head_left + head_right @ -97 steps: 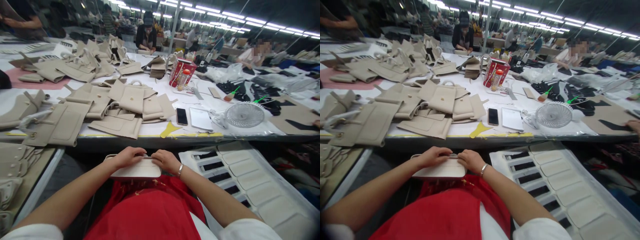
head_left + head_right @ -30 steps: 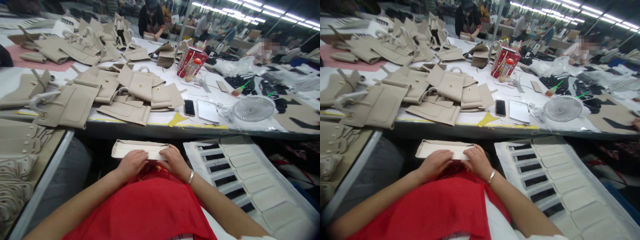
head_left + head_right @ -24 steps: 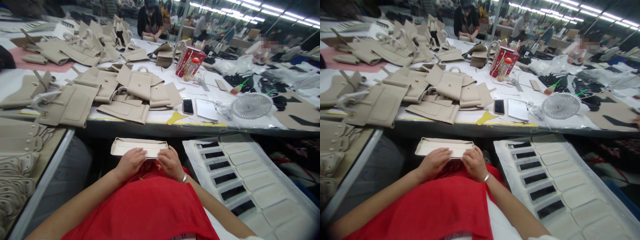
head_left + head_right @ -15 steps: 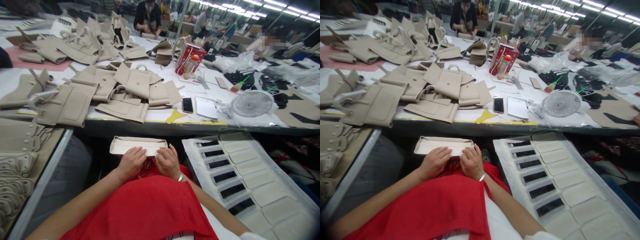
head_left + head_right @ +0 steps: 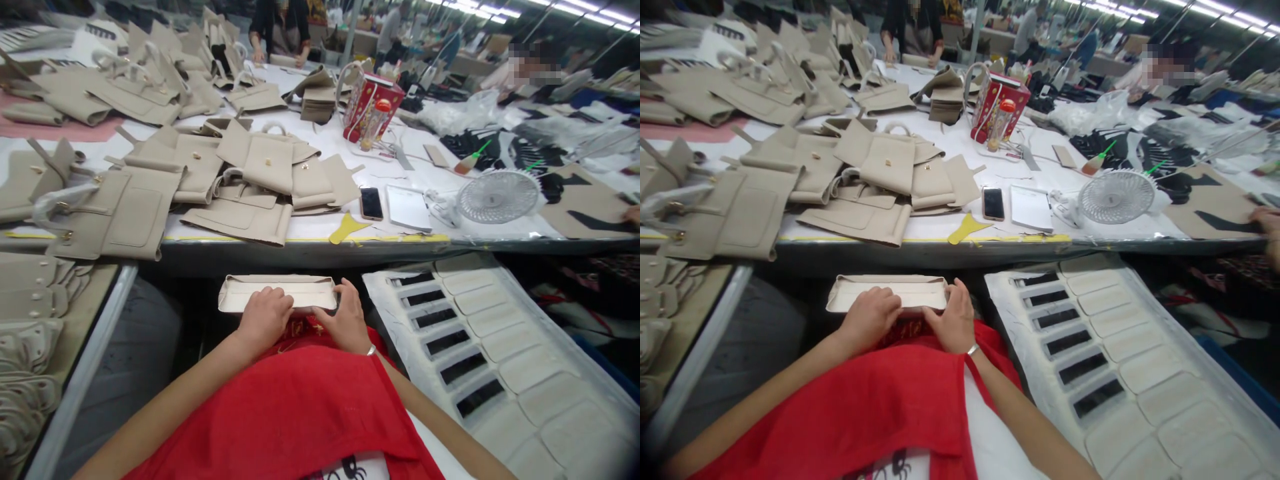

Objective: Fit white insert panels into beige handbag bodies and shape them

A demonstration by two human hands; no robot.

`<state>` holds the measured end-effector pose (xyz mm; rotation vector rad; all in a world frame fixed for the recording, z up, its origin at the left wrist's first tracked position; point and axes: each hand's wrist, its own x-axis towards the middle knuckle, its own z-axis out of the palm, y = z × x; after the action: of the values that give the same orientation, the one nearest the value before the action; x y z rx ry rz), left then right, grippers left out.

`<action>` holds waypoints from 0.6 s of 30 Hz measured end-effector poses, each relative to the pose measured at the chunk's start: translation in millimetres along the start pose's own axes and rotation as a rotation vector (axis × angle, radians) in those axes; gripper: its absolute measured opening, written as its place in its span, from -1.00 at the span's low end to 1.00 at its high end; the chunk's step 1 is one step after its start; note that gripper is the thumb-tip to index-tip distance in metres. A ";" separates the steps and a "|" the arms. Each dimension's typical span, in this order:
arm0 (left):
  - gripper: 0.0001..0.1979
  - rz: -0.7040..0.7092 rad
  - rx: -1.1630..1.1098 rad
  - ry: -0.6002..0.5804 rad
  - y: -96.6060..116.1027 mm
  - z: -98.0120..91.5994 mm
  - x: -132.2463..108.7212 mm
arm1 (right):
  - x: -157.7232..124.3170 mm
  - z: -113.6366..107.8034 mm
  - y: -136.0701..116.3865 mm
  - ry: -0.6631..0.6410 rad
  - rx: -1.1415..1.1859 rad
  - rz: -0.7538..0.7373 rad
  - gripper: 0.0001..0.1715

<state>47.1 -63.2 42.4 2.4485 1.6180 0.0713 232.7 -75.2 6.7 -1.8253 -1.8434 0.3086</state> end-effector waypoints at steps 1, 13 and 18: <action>-0.85 -0.016 -0.051 -0.039 -2.8 -1.2 2.5 | 0.7 -0.2 3.4 -0.030 0.019 0.075 -0.28; -0.91 -0.030 -0.161 -0.131 -16.2 -4.0 12.5 | 8.7 -2.9 -20.3 -0.839 0.610 0.664 -0.39; -0.85 -0.030 -0.107 -0.118 -18.5 -3.7 10.7 | 9.4 9.5 -39.3 -0.808 0.885 0.798 -0.50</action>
<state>34.0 -45.9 41.6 2.3025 1.5583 0.0083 194.6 -66.6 20.6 -1.7214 -0.8951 2.0015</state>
